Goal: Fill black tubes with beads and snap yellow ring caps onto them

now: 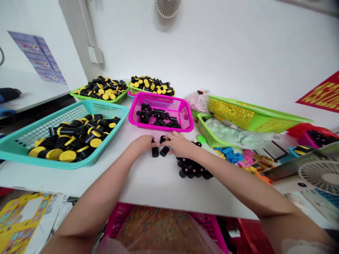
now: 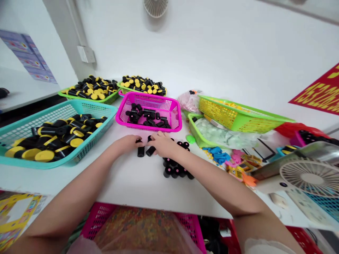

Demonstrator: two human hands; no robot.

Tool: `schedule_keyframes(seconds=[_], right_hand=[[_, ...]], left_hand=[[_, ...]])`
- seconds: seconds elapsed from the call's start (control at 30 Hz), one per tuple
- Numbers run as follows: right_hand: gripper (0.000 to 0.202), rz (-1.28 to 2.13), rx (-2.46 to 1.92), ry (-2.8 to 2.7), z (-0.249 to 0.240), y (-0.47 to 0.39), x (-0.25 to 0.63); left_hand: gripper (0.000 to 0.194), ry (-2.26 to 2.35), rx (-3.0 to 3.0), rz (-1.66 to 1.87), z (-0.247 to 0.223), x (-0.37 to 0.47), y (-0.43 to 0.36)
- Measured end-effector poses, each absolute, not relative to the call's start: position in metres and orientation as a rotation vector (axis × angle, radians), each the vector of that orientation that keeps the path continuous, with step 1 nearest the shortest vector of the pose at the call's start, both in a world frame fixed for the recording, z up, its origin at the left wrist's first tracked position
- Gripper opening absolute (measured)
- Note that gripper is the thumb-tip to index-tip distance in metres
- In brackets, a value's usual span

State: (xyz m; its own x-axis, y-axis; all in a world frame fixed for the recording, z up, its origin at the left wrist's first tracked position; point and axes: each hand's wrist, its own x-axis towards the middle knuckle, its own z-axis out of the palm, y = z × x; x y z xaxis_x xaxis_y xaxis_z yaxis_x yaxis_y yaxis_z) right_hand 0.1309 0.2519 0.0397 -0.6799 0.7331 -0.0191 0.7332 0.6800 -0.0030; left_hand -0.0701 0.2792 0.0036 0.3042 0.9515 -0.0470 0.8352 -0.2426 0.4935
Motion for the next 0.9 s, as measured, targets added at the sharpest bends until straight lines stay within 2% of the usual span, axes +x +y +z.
schedule_keyframes(seconds=[0.13,0.27,0.43,0.7,0.9], right_hand=[[0.022,-0.133,1.263,2.858,0.046,0.252,0.127],[0.027,-0.206,1.364,2.887,0.067,0.256,0.138],[0.036,-0.276,1.609,2.895,0.081,0.259,0.155],[0.031,-0.191,1.431,2.874,0.045,0.258,0.143],[0.028,-0.058,1.456,2.844,0.032,0.260,0.138]], left_hand=[[0.035,1.648,2.118,0.345,0.006,-0.070,0.274],[0.040,1.636,2.101,0.374,0.008,-0.070,0.271],[0.029,1.609,2.118,0.425,0.010,-0.073,0.269],[0.037,1.505,2.157,0.495,0.003,-0.052,0.267],[0.029,1.491,2.066,0.598,-0.013,-0.038,0.267]])
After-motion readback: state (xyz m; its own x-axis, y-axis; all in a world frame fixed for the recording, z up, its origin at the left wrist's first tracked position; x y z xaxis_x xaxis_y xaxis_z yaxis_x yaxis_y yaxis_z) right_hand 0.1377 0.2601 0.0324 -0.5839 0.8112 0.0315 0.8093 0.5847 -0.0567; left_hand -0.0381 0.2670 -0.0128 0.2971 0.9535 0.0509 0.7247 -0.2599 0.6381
